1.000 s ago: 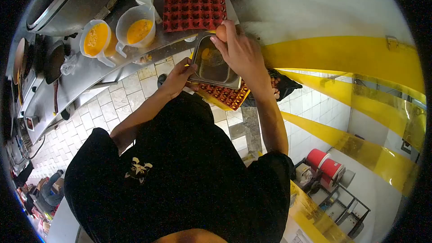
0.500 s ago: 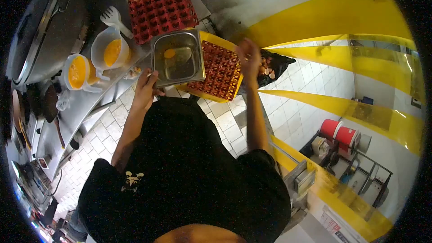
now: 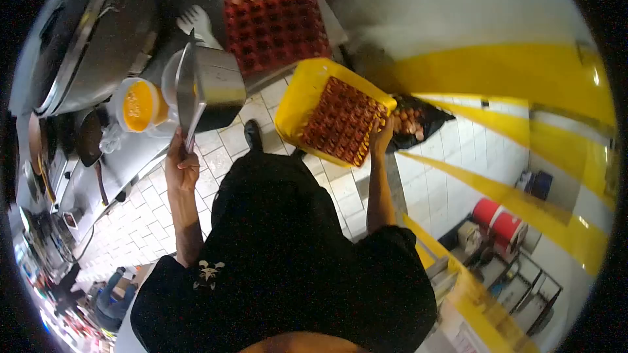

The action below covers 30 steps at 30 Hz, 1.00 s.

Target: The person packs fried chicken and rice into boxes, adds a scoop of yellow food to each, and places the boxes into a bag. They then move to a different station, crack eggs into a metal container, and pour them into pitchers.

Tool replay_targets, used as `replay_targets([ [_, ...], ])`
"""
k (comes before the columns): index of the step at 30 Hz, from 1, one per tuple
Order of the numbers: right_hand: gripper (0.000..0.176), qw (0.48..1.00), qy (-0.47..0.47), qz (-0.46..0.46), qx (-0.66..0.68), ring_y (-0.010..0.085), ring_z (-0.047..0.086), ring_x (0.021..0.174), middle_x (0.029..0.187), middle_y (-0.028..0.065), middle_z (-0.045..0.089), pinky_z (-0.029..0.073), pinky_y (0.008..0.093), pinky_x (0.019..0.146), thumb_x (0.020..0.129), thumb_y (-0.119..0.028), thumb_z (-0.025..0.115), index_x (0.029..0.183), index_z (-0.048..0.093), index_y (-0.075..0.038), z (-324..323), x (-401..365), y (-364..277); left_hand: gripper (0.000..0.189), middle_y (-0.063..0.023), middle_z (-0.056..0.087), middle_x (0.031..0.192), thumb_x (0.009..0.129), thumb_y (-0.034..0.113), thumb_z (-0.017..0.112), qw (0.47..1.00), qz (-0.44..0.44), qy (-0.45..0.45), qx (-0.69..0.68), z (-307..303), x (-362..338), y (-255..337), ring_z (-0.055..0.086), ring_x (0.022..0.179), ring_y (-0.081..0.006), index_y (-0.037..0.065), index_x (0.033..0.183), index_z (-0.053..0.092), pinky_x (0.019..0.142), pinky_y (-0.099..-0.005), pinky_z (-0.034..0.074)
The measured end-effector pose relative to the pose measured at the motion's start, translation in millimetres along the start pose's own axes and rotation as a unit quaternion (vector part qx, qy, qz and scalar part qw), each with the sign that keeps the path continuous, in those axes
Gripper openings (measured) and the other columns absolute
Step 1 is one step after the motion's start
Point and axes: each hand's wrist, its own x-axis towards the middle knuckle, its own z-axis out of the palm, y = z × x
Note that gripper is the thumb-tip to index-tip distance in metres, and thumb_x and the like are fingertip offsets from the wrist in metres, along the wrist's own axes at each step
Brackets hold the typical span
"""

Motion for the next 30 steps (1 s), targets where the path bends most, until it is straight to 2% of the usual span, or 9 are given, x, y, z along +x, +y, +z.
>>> replay_targets([
  [4,0.025,0.983,-0.034,-0.152,0.100,0.0277,0.062,0.088,0.104,0.0130,0.060,0.051,0.0340,0.070,0.092,-0.014,0.057,0.115,0.056,-0.002,51.4,63.2,-150.0,0.038,-0.0340,0.030,0.137,0.100,0.010,0.028,0.815,-0.232,-0.254,-0.466,-23.3,34.5,4.1,0.062,0.105,-0.0279,-0.014,0.130,0.032,0.050,-0.0230,0.061],
  [7,0.032,0.957,-0.175,-0.212,0.089,0.0301,0.060,0.098,0.112,0.0129,0.059,0.050,0.0405,0.080,0.090,-0.016,0.059,0.120,0.054,-0.006,105.7,130.1,-263.3,0.045,-0.0366,0.020,0.142,0.100,0.014,0.028,0.737,-0.284,-0.275,-0.549,-25.9,46.5,-2.6,0.065,0.097,-0.0295,-0.013,0.136,0.023,0.048,-0.0232,0.061],
  [13,0.032,0.888,-0.201,-0.414,-0.010,0.0327,0.058,0.105,0.118,0.0137,0.058,0.048,0.0443,0.087,0.091,-0.022,0.046,0.120,0.055,-0.013,278.1,226.3,-372.3,0.039,-0.0314,0.043,0.124,0.095,0.006,0.035,0.724,-0.312,-0.210,-0.578,-26.6,43.7,-15.8,0.065,0.084,-0.0249,-0.008,0.131,0.034,0.044,-0.0227,0.058],
  [15,0.032,0.861,-0.147,-0.477,-0.096,0.0320,0.060,0.100,0.113,0.0140,0.061,0.047,0.0421,0.086,0.095,-0.028,0.038,0.116,0.059,-0.015,276.5,228.0,-415.9,0.034,-0.0243,0.052,0.114,0.092,0.003,0.041,0.850,-0.218,-0.204,-0.433,-46.2,45.8,-25.8,0.060,0.064,-0.0178,-0.007,0.124,0.040,0.038,-0.0178,0.053],
  [17,0.030,0.831,-0.411,-0.287,-0.242,0.0330,0.058,0.109,0.115,0.0154,0.060,0.048,0.0467,0.088,0.088,-0.016,0.049,0.116,0.054,-0.007,229.9,219.9,-472.7,0.028,-0.0156,0.060,0.101,0.089,0.002,0.048,0.956,-0.138,-0.085,-0.246,-16.4,22.9,-11.6,0.053,0.048,-0.0115,-0.004,0.117,0.046,0.033,-0.0139,0.045],
  [22,0.027,0.781,-0.364,-0.436,-0.258,0.0345,0.063,0.096,0.105,0.0161,0.064,0.050,0.0462,0.081,0.089,-0.013,0.049,0.114,0.055,-0.006,263.7,235.8,-434.2,0.021,-0.0039,0.058,0.092,0.097,0.019,0.049,0.986,-0.042,-0.107,0.124,12.9,4.9,-4.4,0.054,0.057,-0.0057,0.003,0.110,0.047,0.036,-0.0184,0.047],
  [25,0.032,0.856,-0.270,-0.435,-0.074,0.0325,0.065,0.088,0.105,0.0142,0.065,0.052,0.0441,0.074,0.089,-0.018,0.052,0.119,0.053,-0.006,245.1,231.5,-401.9,0.021,-0.0041,0.057,0.094,0.098,0.020,0.048,0.980,-0.007,-0.115,0.160,33.0,-9.5,-11.4,0.054,0.062,-0.0056,0.004,0.111,0.046,0.042,-0.0209,0.053],
  [26,0.036,0.891,-0.321,-0.291,0.137,0.0300,0.064,0.087,0.105,0.0101,0.064,0.051,0.0419,0.071,0.088,-0.020,0.053,0.122,0.053,-0.009,222.8,216.8,-389.9,0.019,-0.0048,0.056,0.093,0.099,0.020,0.045,0.972,0.005,-0.136,0.190,33.2,-10.4,-15.3,0.054,0.063,-0.0070,0.004,0.109,0.044,0.050,-0.0246,0.058],
  [30,0.034,0.694,-0.290,0.082,0.654,0.0200,0.059,0.084,0.102,0.0019,0.061,0.047,0.0331,0.063,0.086,-0.025,0.049,0.119,0.053,-0.016,126.0,155.3,-318.8,0.017,-0.0028,0.047,0.083,0.100,0.020,0.044,0.956,0.066,-0.162,0.235,41.9,-14.5,-39.6,0.055,0.070,-0.0095,0.003,0.101,0.042,0.054,-0.0287,0.060],
])
